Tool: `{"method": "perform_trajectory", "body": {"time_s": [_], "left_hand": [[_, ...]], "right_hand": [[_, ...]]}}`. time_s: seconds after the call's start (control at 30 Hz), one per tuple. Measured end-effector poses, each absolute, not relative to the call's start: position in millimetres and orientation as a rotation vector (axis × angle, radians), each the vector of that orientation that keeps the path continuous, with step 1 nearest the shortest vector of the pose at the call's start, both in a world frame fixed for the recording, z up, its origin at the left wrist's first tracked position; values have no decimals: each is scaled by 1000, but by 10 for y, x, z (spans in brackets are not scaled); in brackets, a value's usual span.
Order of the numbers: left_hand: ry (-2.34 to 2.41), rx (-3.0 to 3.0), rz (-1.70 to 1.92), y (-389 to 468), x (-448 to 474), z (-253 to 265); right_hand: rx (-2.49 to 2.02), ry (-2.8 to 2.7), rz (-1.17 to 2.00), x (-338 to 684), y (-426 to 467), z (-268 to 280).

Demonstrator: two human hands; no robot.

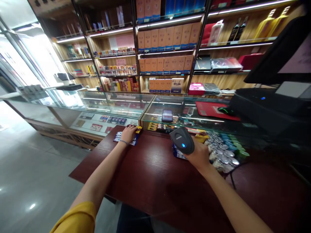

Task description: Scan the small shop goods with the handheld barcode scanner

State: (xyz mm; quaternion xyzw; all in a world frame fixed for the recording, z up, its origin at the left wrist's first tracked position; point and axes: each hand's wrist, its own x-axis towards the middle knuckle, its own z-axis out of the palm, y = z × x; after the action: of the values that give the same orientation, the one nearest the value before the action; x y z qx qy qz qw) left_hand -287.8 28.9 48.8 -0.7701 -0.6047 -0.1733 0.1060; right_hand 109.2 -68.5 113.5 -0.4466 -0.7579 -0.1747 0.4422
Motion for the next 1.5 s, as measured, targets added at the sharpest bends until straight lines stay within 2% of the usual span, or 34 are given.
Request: {"method": "perform_trajectory", "body": {"time_s": [0.13,0.23,0.33,0.47,0.53,0.6,0.77,0.93,1.1,1.5], "left_hand": [[-1805,-2220,-683,103,-2776,538],[-1954,-2062,-1074,-53,-2508,558],[-2061,-1826,-1771,-133,-2105,549],[-1991,-1422,-3080,-184,-1641,484],[-1919,-1216,-3509,-227,-1532,445],[-1819,-1086,-3729,-273,-1502,417],[-1699,-982,-3825,-320,-1557,400],[-1654,-975,-3839,-302,-1569,389],[-1661,-1326,-3681,-300,-1584,359],[-1717,-1774,-3310,-294,-1561,340]], "right_hand": [[-1113,-1897,-375,1017,-768,1140],[-1150,-1898,-262,967,-810,1136],[-1201,-1910,-79,917,-840,1111],[-1261,-1904,228,854,-888,1073],[-1234,-1901,383,820,-911,1065],[-1168,-1917,487,787,-925,1065],[-1142,-2047,587,727,-917,1026],[-1247,-2114,546,717,-909,901],[-1273,-2096,413,742,-882,836],[-1360,-1978,543,982,-838,1301]]}}
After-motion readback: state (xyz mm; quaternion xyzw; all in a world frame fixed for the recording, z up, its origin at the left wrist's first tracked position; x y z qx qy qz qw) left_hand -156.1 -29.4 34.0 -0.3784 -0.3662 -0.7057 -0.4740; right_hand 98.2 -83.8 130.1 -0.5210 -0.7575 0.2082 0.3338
